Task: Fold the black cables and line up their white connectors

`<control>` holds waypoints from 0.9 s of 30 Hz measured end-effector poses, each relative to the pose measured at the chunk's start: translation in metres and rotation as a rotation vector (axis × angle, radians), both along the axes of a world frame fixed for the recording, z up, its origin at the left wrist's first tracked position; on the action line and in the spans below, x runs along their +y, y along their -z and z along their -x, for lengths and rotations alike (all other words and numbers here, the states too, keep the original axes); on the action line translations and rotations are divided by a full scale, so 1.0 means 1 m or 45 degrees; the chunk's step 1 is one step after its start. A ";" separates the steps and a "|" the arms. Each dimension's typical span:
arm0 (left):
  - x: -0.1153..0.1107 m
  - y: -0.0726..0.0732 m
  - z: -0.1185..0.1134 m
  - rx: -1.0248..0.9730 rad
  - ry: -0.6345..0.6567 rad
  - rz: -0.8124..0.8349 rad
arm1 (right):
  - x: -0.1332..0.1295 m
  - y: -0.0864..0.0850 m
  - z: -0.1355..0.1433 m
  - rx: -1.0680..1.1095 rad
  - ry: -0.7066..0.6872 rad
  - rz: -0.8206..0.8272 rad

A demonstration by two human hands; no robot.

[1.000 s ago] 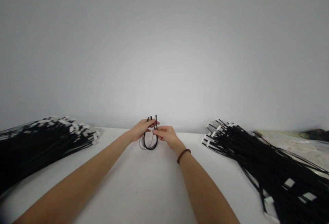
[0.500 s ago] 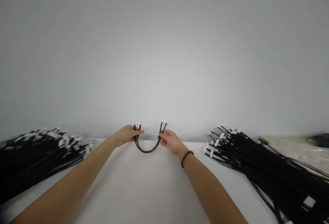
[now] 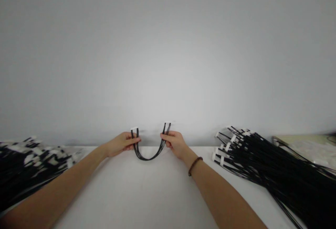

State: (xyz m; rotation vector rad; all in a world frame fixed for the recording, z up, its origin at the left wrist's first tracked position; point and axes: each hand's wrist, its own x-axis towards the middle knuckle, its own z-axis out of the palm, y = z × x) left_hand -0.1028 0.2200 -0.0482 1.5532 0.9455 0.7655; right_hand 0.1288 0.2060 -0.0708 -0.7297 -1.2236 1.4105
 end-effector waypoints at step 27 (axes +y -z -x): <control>-0.020 0.011 -0.048 -0.214 -0.028 -0.015 | -0.017 -0.007 0.000 -0.529 -0.119 -0.161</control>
